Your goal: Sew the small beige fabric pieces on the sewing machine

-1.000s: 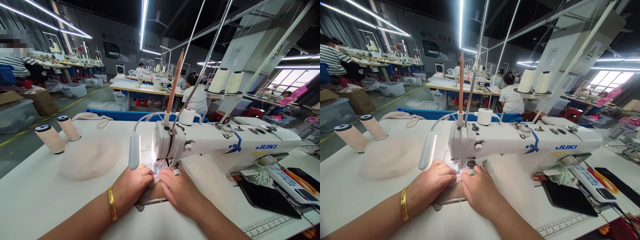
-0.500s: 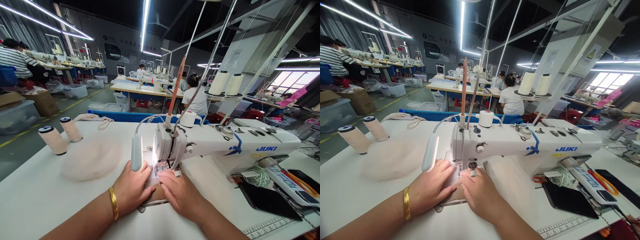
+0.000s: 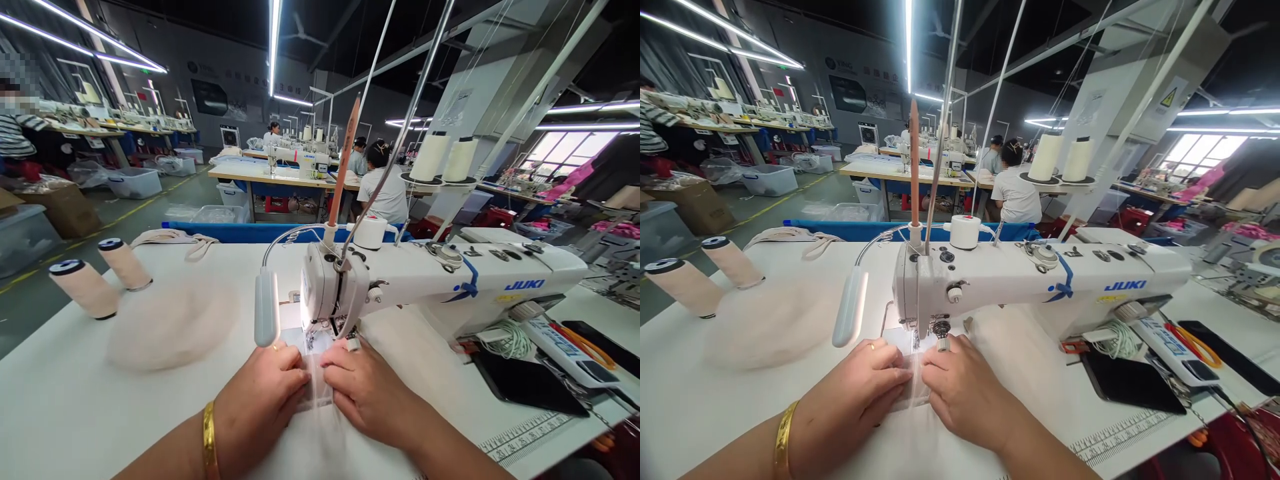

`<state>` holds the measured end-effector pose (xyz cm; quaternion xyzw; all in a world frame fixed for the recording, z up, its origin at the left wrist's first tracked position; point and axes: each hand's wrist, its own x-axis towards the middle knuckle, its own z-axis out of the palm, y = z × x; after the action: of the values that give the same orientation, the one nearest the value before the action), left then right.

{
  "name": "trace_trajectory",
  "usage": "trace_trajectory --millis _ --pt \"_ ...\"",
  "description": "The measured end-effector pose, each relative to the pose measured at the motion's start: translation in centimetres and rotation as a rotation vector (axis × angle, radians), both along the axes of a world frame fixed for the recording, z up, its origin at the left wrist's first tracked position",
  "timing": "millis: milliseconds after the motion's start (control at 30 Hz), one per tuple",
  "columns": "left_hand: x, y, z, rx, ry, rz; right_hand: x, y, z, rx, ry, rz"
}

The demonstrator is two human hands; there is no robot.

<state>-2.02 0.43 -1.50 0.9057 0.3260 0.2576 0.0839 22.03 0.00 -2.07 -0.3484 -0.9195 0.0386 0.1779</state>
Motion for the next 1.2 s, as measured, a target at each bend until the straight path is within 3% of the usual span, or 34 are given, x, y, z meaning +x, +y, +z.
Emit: trace_trajectory --millis 167,933,1200 --pt "0.6 -0.3 -0.3 0.054 -0.071 -0.063 0.1 -0.2 0.0 -0.003 -0.014 -0.001" --pt "0.6 1.3 -0.6 0.152 0.036 0.070 0.0 1.0 -0.8 0.090 0.031 -0.146" --pt "0.9 -1.6 0.4 0.141 0.029 -0.049 0.2 -0.4 0.3 0.037 0.081 0.148"
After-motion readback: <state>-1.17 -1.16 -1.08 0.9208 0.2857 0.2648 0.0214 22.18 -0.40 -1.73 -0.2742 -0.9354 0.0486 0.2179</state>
